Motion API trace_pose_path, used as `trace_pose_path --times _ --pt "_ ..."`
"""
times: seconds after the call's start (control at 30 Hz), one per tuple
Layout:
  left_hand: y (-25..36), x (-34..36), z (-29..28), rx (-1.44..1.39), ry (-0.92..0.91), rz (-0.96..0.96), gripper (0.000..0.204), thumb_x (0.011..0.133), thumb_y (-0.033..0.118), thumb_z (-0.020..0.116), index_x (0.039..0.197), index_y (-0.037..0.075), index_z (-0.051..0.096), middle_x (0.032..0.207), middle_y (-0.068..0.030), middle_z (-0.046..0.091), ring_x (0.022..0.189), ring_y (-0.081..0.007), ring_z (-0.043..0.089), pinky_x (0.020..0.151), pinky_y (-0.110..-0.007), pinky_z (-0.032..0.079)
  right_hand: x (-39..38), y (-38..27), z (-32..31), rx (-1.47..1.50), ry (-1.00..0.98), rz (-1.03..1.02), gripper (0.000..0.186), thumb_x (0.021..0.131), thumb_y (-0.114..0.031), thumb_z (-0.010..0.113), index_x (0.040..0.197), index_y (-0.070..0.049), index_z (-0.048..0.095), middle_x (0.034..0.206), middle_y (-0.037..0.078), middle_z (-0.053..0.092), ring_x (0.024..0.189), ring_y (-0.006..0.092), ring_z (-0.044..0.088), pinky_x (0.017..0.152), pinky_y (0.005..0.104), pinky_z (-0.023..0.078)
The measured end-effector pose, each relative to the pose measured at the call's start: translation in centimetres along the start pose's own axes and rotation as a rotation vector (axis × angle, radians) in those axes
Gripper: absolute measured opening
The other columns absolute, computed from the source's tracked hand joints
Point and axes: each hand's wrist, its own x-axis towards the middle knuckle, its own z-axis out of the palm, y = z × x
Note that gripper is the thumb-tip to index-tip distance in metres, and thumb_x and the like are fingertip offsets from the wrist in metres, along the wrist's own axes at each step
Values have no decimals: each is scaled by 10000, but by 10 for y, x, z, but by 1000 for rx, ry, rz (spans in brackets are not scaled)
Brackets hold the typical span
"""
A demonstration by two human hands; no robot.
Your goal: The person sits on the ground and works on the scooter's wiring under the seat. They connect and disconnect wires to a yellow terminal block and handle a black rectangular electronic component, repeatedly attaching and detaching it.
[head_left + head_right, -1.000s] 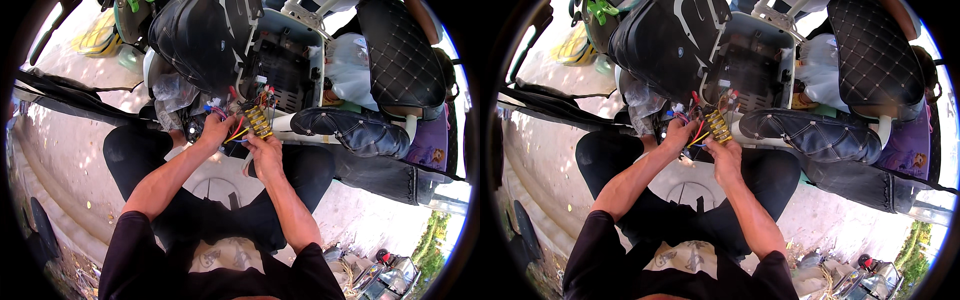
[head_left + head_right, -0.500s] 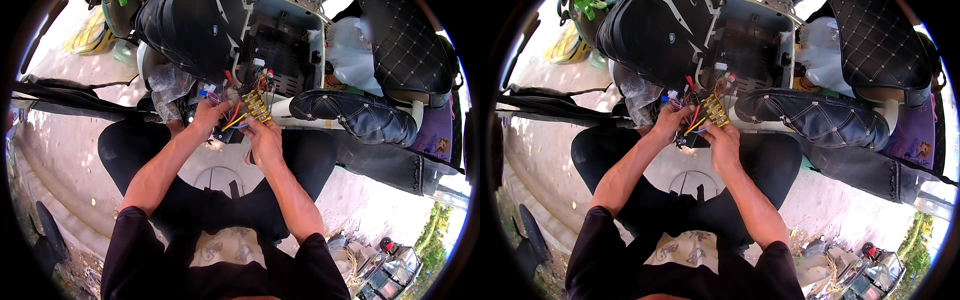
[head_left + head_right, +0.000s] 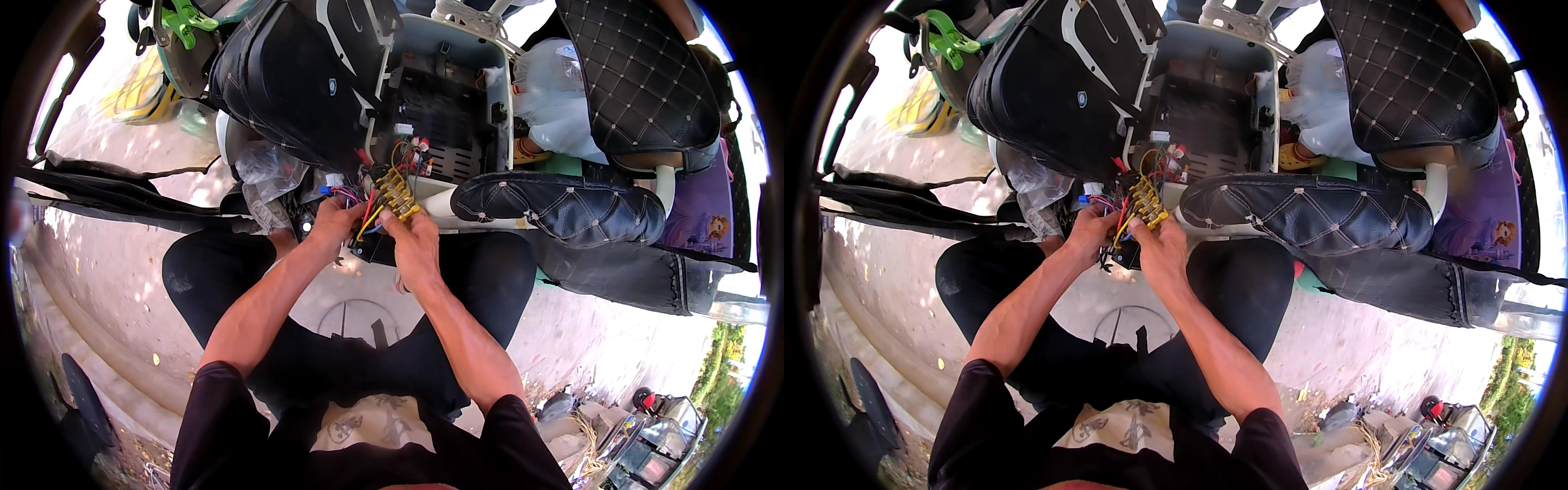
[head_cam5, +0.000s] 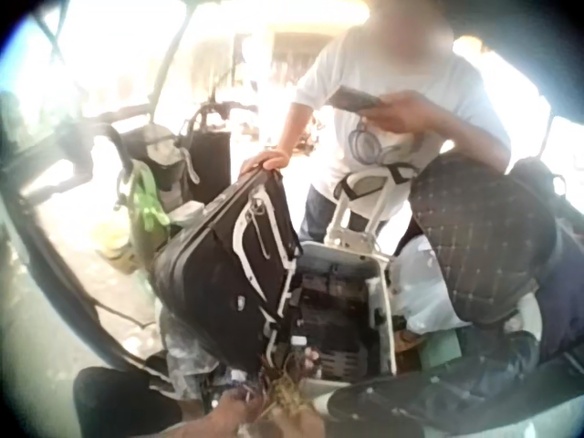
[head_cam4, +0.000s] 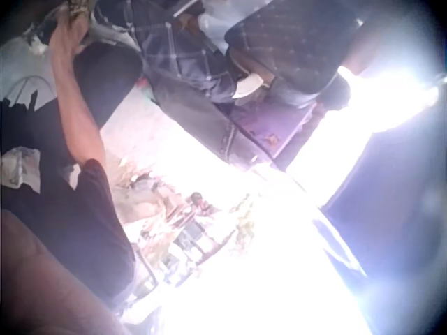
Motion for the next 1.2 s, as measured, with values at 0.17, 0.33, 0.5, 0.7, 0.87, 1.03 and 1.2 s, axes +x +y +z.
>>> trace_pose_path --times 0.17,0.33,0.5,0.7,0.87,1.03,1.2 --pt "4 3 -6 -53 -39 -18 137 939 176 664 873 57 645 694 30 544 529 -41 441 423 -222 264 1 5 0 291 -26 33 234 992 -96 622 1206 0 625 1050 50 693 927 121 639 862 300 507" --pt "4 -4 -16 -171 -34 -84 79 907 120 647 855 60 646 700 34 546 564 -40 456 424 -210 246 -1 -3 2 332 -8 80 205 967 -90 654 1150 0 633 1004 47 691 882 122 638 829 301 510" --pt "5 -7 -15 -104 -146 -93 62 903 109 655 862 65 663 675 41 538 565 -36 457 428 -209 251 -2 2 3 245 24 44 200 956 -101 666 1122 5 631 967 45 683 858 124 632 805 302 511" --pt "4 -1 -12 -56 -209 -91 107 932 156 659 873 68 674 666 55 537 517 -21 425 414 -208 226 -6 6 -4 117 6 66 201 954 -99 664 1124 1 632 984 42 678 869 120 627 820 298 507" --pt "9 -2 0 -6 -23 56 134 918 160 660 824 67 679 614 42 522 487 -31 400 417 -241 240 -12 10 -5 413 16 128 155 956 -61 642 1101 -5 642 1016 49 676 907 140 640 860 313 509" --pt "5 7 4 34 118 146 174 897 172 684 826 14 684 644 15 570 509 -69 427 471 -280 291 -10 14 -4 568 43 153 137 947 -35 642 1076 11 642 992 68 688 897 158 653 873 327 526" --pt "8 6 -2 182 93 157 288 908 240 726 893 -45 691 770 -45 653 652 -116 558 592 -318 448 -11 16 -5 527 68 176 101 953 -32 625 1046 1 648 971 70 690 897 162 656 889 345 522"
